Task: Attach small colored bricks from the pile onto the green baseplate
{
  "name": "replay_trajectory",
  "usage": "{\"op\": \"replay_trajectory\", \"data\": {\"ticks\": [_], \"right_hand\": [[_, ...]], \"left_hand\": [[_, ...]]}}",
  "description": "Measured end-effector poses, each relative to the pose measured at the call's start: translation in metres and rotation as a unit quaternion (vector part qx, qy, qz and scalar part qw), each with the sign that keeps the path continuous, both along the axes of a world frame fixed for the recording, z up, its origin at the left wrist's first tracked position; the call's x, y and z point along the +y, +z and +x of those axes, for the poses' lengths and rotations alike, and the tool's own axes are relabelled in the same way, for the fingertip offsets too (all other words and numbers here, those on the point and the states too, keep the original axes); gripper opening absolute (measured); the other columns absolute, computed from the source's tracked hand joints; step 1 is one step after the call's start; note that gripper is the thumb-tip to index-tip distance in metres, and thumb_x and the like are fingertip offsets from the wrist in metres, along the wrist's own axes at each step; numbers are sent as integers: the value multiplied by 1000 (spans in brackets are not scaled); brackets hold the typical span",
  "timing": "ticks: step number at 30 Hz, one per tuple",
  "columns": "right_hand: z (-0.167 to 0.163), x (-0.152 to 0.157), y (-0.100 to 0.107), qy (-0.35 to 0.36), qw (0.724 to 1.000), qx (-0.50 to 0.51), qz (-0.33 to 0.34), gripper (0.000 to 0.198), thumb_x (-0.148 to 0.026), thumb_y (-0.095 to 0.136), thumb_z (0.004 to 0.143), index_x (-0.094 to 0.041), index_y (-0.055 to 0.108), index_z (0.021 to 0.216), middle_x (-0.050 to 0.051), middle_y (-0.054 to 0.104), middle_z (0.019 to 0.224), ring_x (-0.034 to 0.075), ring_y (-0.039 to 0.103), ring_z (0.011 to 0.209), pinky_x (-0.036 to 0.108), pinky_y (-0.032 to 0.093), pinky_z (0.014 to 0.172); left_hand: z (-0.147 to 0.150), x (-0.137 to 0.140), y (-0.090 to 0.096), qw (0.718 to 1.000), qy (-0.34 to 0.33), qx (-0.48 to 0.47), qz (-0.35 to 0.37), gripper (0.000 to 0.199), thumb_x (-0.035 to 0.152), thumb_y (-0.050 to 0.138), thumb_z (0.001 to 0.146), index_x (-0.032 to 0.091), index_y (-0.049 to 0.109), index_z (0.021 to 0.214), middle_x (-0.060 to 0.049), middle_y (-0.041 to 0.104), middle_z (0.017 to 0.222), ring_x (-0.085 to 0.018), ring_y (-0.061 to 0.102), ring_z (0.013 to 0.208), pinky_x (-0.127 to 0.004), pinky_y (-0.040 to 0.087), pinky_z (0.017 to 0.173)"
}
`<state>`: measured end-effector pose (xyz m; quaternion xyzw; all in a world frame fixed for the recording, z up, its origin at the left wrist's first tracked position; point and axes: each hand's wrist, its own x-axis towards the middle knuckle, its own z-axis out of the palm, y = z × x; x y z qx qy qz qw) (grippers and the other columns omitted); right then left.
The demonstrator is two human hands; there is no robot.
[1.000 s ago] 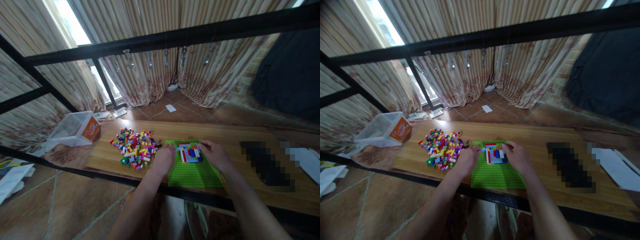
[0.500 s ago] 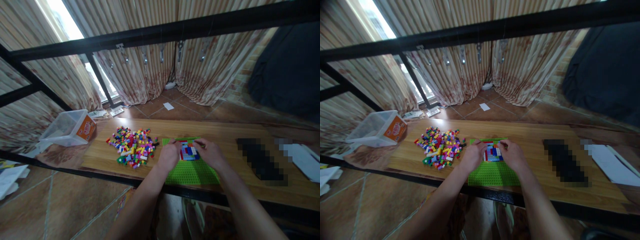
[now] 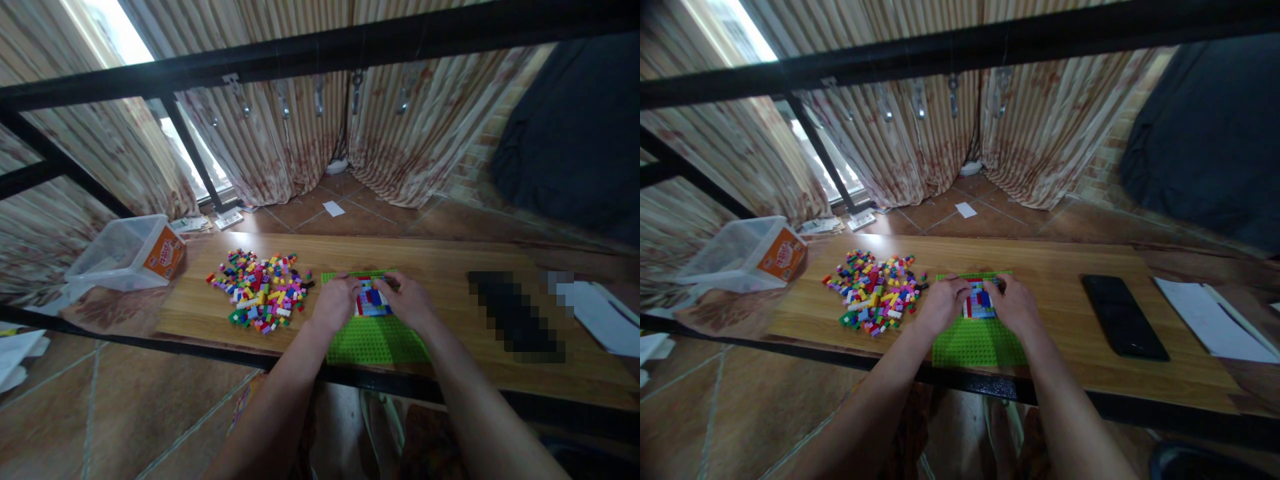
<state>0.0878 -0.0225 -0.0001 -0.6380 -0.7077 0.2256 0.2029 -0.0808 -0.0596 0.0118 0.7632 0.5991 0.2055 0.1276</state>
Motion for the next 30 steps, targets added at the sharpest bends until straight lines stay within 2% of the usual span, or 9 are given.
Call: {"op": "replay_trajectory", "data": {"ticks": [4,14,23,30], "right_hand": [[0,2,-2,0,1000,-5,0,50,-46,50,91,-9,65,120,17,73,106,27,69,95,38,50,85],[-10,-1,-1,-29,999,-39,2,52,-52,54,86,-11,67,117,17,73,107,29,68,99,39,49,86],[-12,4,-9,-43,998,-38,3,46,-51,57,83,-13,70,108,15,74,101,28,68,93,37,49,80],[-13,5,-12,-45,998,-35,-8,46,-49,57,84,-13,69,110,15,73,103,28,68,95,36,49,81]], "left_hand": [[3,2,-1,1000,21,-17,10,20,20,52,94,16,72,88,-6,67,86,-16,62,82,-24,48,79],[10,-1,-5,999,49,-25,-2,27,24,50,96,16,71,81,-6,65,87,-15,60,76,-24,46,74],[11,-1,-5,997,69,-34,2,25,18,51,93,16,70,77,-6,66,83,-16,61,79,-24,46,73],[11,0,-3,996,70,-58,-6,21,18,55,91,17,70,75,-5,67,82,-15,62,77,-23,46,73]]}}
